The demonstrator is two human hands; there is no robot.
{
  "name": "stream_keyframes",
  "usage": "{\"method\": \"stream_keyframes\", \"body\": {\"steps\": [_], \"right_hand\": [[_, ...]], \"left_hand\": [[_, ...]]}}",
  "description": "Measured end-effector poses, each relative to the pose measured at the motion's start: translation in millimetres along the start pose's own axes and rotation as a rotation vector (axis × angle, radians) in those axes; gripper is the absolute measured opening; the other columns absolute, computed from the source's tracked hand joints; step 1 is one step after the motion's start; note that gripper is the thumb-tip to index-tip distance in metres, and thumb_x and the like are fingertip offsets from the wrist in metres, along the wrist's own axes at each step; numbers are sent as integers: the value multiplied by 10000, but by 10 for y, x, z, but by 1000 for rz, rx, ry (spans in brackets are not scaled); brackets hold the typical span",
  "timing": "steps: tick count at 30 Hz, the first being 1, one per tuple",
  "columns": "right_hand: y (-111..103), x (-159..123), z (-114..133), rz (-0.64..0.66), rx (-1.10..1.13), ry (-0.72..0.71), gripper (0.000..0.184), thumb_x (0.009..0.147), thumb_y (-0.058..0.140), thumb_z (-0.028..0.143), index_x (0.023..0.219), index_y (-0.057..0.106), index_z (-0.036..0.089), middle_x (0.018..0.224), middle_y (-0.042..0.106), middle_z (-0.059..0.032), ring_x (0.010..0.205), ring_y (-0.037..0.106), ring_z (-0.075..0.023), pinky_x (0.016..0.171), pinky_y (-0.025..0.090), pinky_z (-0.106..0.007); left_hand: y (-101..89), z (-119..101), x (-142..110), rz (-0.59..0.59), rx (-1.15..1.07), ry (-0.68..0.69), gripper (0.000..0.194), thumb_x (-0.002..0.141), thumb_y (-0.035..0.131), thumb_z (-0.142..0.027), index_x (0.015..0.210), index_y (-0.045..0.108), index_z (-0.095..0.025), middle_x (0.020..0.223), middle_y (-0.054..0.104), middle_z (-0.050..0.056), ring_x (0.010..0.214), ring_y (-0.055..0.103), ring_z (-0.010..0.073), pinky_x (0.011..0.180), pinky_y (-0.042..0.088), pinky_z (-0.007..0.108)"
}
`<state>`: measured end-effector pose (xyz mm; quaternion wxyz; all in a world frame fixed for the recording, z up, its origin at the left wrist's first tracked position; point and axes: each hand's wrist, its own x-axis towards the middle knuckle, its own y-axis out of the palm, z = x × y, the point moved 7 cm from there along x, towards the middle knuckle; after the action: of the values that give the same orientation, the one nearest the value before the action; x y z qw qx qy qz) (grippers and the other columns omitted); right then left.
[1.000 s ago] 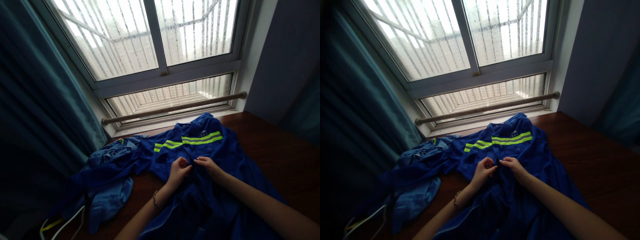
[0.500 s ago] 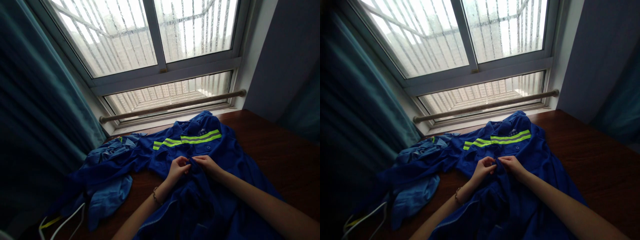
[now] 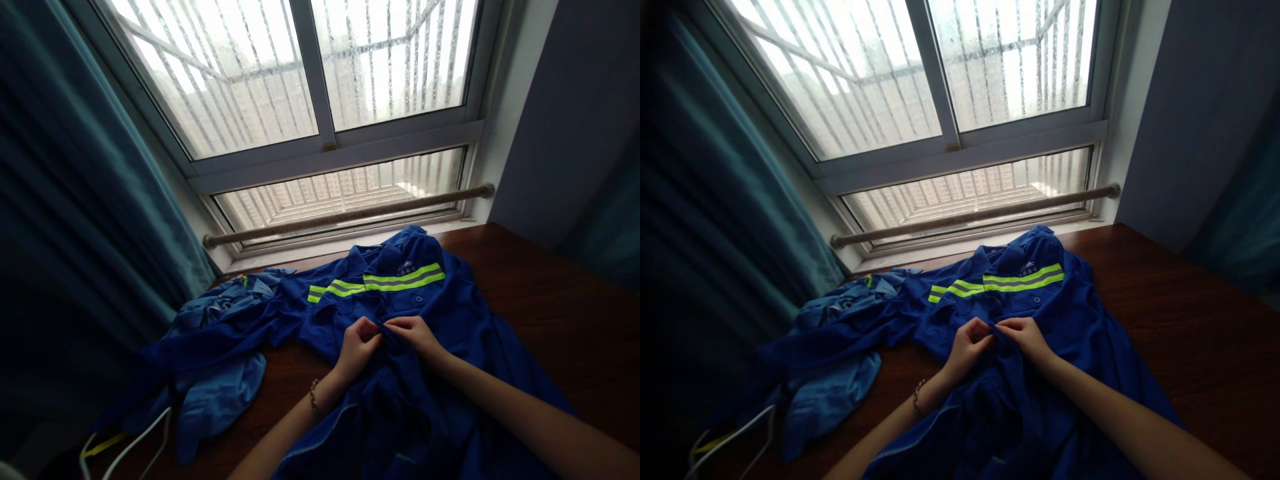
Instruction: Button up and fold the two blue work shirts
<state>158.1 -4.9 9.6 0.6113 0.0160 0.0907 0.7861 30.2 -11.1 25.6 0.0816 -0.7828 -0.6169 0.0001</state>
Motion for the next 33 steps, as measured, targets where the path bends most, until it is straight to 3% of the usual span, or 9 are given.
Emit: {"method": "stream_keyframes", "body": {"steps": [4, 8, 13, 18, 23, 28, 33], "right_hand": [[-3, -5, 25, -20, -110, -49, 261, 653, 644, 360, 785, 667, 136, 725, 666, -48, 689, 600, -189, 615, 445, -260], [34, -57, 159, -65, -425, -201, 181, 710, 574, 328, 736, 631, 158, 659, 636, -24, 636, 583, -169, 581, 422, -244], [110, -125, 226, -153, -804, -315, 114, 732, 507, 257, 663, 543, 174, 579, 577, 0, 545, 541, -143, 539, 372, -239], [151, -104, 132, -125, -820, -294, 93, 744, 492, 268, 709, 504, 183, 600, 578, 7, 551, 549, -138, 546, 374, -234], [192, -102, 118, -52, -768, -275, 110, 747, 498, 255, 833, 499, 186, 623, 578, 15, 567, 555, -135, 554, 384, -231], [231, -123, 116, -15, -785, -303, 157, 753, 498, 241, 898, 474, 186, 625, 561, 22, 570, 545, -134, 548, 381, -228], [278, -145, 102, -23, -916, -420, 194, 767, 470, 220, 953, 463, 167, 656, 547, 5, 608, 534, -149, 590, 385, -253]], "left_hand": [[16, -122, -49, 7, 75, 22, 196, 754, 530, -346, 745, 543, -150, 694, 604, 25, 659, 570, 140, 584, 416, 220], [36, -270, -92, -65, 236, 46, 233, 773, 491, -391, 731, 532, -165, 665, 579, 11, 623, 540, 131, 566, 389, 220], [23, -197, -96, -185, 317, -32, 256, 726, 544, -413, 679, 482, -169, 608, 533, -8, 589, 504, 126, 547, 361, 225], [-29, 28, -88, -246, 161, -59, 217, 747, 515, -356, 670, 463, -160, 594, 504, -16, 576, 478, 108, 553, 356, 217], [-57, 286, -74, -300, -110, -254, 209, 670, 586, -307, 685, 438, -160, 502, 428, -56, 464, 398, 73, 464, 297, 189], [-71, 359, -91, -379, -307, -370, 212, 628, 594, -221, 738, 422, -165, 491, 437, -67, 455, 408, 67, 466, 303, 179], [-85, 348, -108, -390, -365, -364, 184, 625, 541, -141, 757, 415, -164, 492, 445, -65, 466, 425, 66, 472, 309, 175]]}}
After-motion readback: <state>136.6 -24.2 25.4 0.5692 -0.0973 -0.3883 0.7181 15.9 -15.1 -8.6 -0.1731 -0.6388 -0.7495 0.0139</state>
